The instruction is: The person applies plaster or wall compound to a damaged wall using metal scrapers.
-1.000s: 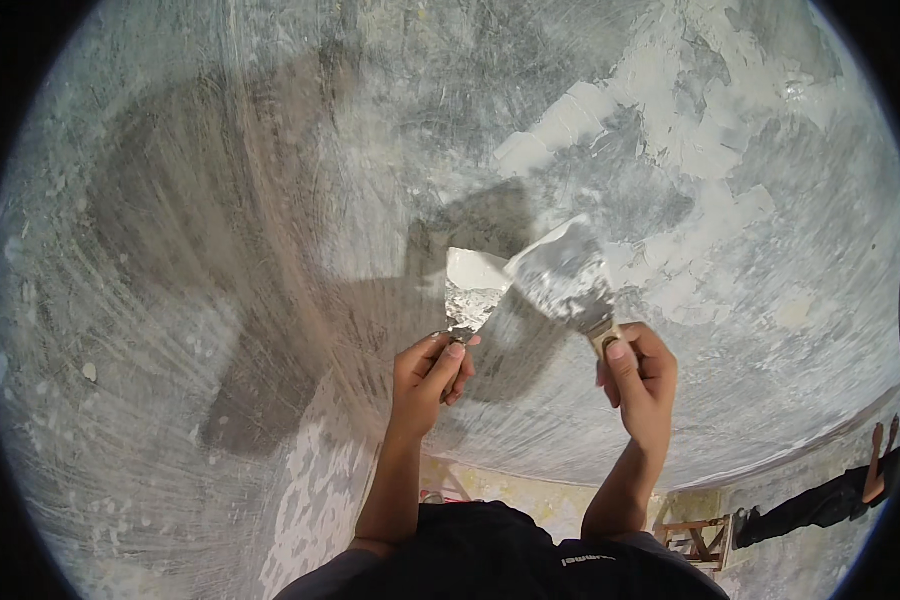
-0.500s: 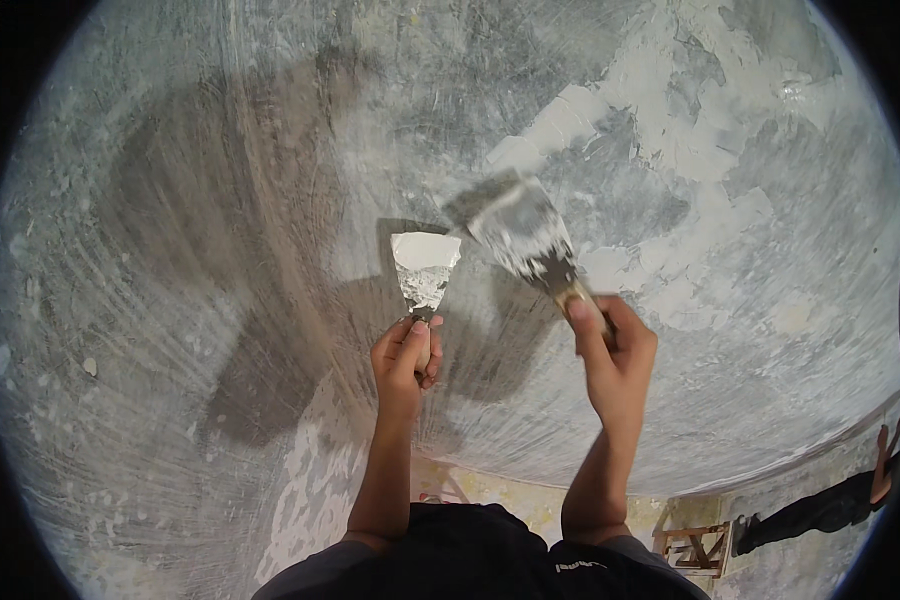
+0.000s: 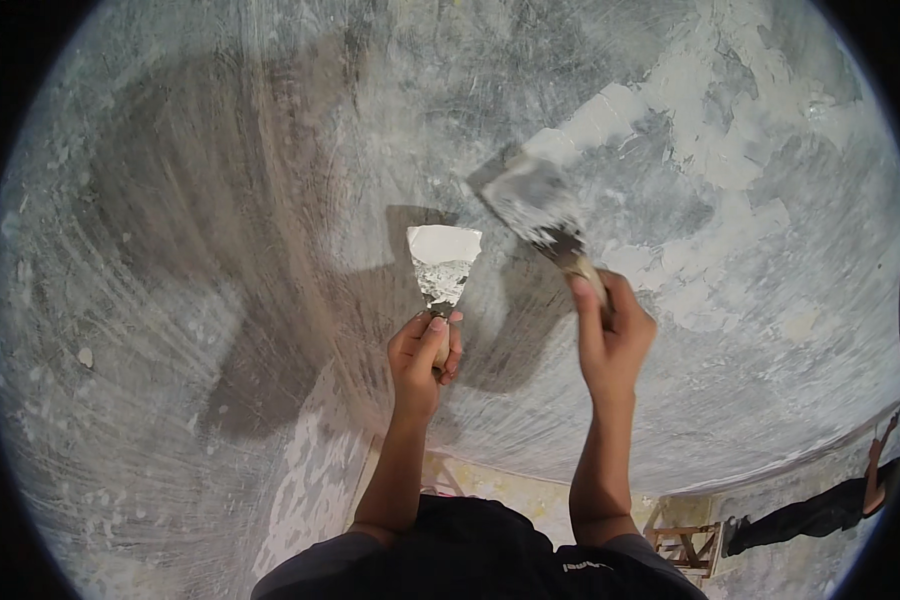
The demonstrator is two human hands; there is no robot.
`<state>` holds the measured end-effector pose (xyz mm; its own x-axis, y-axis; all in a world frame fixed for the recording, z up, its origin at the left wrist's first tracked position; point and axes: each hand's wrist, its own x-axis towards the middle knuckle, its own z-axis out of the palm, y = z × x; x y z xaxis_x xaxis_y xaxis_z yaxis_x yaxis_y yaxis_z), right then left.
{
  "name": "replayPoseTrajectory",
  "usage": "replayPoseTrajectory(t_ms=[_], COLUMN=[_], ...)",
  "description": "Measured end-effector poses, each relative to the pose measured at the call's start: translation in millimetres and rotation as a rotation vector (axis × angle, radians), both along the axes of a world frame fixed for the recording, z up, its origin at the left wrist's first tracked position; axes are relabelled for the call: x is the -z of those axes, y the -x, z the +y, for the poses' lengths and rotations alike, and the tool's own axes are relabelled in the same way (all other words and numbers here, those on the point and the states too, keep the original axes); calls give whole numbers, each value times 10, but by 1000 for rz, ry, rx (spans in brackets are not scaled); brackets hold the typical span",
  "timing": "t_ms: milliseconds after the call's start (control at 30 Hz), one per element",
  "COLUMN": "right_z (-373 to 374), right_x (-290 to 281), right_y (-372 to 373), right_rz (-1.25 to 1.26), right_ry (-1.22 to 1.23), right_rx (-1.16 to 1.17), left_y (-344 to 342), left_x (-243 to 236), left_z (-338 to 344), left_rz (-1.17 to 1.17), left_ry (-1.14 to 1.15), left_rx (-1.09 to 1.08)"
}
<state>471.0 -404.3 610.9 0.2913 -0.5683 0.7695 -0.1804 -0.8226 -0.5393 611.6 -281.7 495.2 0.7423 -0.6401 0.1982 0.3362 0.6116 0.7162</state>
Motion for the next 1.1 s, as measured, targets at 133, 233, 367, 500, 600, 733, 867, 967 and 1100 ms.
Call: replayPoseTrajectory(t_ms=[133, 233, 367, 500, 600, 733, 867, 967, 1100], right_z=[-50, -6, 72, 106, -20, -54, 22, -14, -149], right_x=[35, 208, 102, -118, -124, 3, -150, -352, -314], right_y=[-93, 138, 274, -50, -17, 333, 343, 95, 245], right_rz=[120, 102, 46, 34, 87, 117, 72, 74, 65], right_ry=[-40, -102, -53, 48, -47, -100, -118, 41, -78], right_rx=[88, 71, 75, 32, 102, 125, 84, 28, 105], left_y=[32, -15, -1, 112, 155, 148, 167, 252, 295], left_x=[3, 98, 109, 30, 53, 85, 70, 69, 151], left_z=[-34, 4, 8, -92, -131, -77, -97, -154, -129], left_rz=[-28, -15, -47, -88, -97, -65, -49, -74, -103], left_ry=[11, -2, -38, -24, -14, -71, -17, -16, -13], left_rx=[23, 3, -26, -36, -17, -39, -18, -16, 4])
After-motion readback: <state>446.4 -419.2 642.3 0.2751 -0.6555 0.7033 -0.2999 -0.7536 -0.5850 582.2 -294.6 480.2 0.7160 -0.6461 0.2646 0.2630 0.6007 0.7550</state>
